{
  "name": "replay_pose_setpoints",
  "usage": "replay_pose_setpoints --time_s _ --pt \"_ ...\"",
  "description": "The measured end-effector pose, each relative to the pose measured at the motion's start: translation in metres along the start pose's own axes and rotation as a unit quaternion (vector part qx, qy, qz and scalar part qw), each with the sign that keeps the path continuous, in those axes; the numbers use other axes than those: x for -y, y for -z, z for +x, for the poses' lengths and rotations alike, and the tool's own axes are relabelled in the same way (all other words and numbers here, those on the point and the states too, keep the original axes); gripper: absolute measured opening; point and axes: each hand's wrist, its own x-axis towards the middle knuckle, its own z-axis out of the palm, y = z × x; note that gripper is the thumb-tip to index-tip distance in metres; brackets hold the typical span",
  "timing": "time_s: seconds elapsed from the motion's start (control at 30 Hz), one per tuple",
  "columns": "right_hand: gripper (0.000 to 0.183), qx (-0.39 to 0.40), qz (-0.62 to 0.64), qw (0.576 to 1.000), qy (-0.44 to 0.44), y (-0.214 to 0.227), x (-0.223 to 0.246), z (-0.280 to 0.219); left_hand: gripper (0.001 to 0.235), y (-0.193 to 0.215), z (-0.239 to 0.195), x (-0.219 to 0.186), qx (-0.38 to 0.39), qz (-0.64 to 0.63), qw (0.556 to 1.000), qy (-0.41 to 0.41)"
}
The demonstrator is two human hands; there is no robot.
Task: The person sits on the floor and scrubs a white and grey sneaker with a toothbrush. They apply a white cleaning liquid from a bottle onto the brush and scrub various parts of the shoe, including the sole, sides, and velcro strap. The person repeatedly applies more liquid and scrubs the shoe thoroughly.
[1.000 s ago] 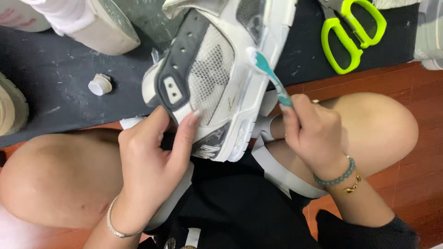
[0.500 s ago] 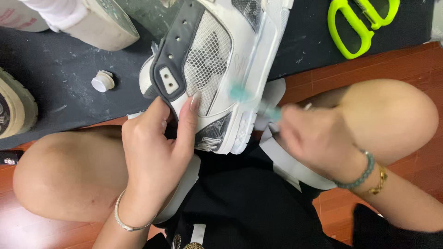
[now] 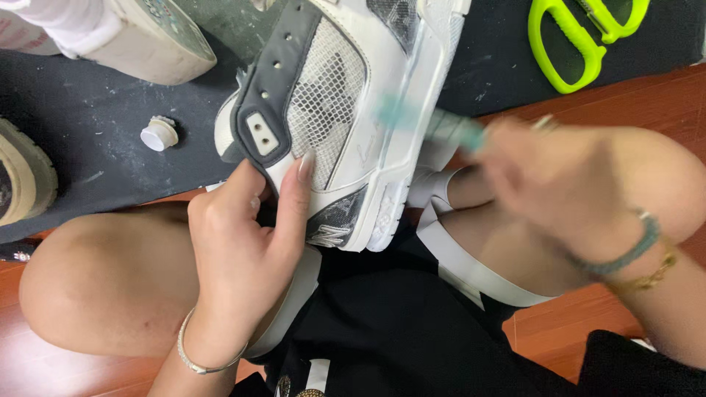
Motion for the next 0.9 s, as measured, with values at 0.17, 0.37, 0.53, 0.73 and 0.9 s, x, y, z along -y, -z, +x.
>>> replay_pose_setpoints --time_s 0.17,0.37,0.53,0.73,0.9 --pt "0.011 0.008 -0.008 0.999 0.045 0.004 0.017 -0.001 0.027 0.003 0.0 0.001 0.01 -0.004 1.0 0.017" --pt "0.021 0.02 -0.048 0.996 -0.079 0.025 -0.011 0.01 0.03 0.002 0.001 0.002 0.021 0.007 1.0 0.01" --pt "0.024 0.021 -0.069 0.997 0.006 0.017 0.008 0.007 0.023 -0.005 -0.002 0.006 -0.005 -0.011 1.0 0.019" --pt "0.026 -0.018 -0.123 0.989 -0.083 0.03 0.028 0.026 0.015 -0.018 -0.008 0.009 -0.037 0.037 0.998 -0.035" --pt "0.022 -0.009 -0.094 0.98 -0.177 0.039 0.049 0.036 0.024 -0.025 -0.012 0.004 -0.061 0.096 0.987 -0.115"
